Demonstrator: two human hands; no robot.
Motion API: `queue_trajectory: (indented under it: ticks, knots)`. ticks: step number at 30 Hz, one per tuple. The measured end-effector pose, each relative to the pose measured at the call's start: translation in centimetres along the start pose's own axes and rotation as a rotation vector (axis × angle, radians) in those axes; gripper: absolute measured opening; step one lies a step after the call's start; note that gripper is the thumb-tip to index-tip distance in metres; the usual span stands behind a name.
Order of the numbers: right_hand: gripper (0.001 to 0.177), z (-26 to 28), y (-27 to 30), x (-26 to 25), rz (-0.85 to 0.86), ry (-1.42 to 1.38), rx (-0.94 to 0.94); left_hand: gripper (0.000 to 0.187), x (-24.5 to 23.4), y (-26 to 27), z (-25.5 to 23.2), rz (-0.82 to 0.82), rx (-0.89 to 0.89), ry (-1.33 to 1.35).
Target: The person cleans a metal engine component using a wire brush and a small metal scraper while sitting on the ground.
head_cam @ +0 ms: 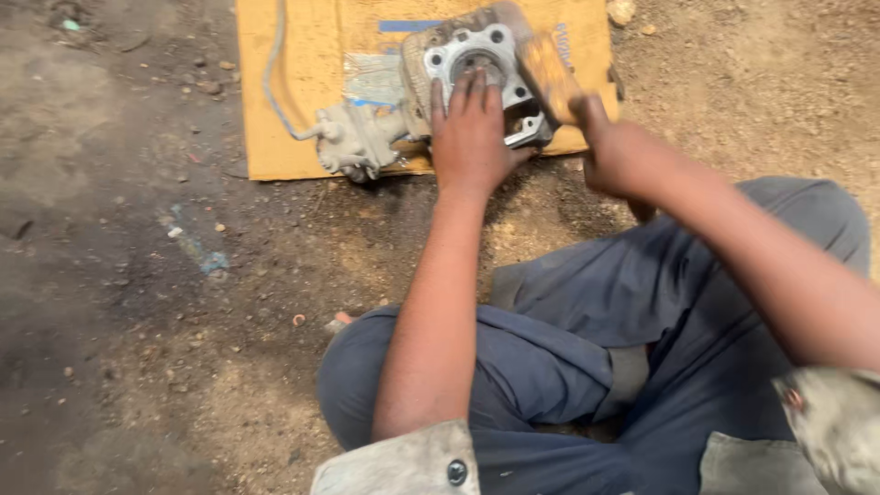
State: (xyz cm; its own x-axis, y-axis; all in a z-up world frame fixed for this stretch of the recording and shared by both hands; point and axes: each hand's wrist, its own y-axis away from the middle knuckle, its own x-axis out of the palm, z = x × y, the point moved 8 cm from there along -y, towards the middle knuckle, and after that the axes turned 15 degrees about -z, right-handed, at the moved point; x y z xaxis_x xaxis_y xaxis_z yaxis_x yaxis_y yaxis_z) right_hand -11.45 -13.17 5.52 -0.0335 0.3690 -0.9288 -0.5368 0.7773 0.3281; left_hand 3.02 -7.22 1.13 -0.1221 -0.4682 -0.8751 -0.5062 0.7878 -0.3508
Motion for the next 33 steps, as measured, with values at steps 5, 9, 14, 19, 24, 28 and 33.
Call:
queue_trajectory:
  ticks: [5, 9, 14, 19, 24, 28, 33]
  knots:
    - [0.077, 0.4, -2.9, -0.9, -0.087, 0.068, -0.102, 0.106, -0.6, -0.3, 0.4, 0.017, -0.018, -0.003]
    - [0.072, -0.9, -2.2, -0.8, -0.040, -0.002, 0.005, 0.105, -0.6, -0.1, 0.5, -0.017, 0.000, 0.006]
    - [0.070, -1.0, 1.8, 0.6, -0.188, 0.011, -0.225, 0.110, -0.8, 0.0, 0.1, -0.029, 0.014, -0.015]
    - [0.069, 1.9, -3.0, -5.3, -0.001, 0.062, 0.091, 0.106, -0.1, -0.7, 0.4, 0.020, -0.013, 0.007]
    - [0.069, -1.3, 1.9, -3.1, -0.091, 0.113, -0.161, 0.108, -0.6, -0.4, 1.0, -0.030, -0.014, 0.022]
    - [0.069, 0.8, -3.1, -2.5, -0.058, 0.130, -0.148, 0.108, -0.1, 0.0, 0.9, 0.031, -0.030, -0.007]
    - [0.068, 3.4, -4.5, -3.2, -0.019, 0.090, -0.144, 0.112, -0.4, -0.1, 0.9, -0.037, -0.063, -0.008]
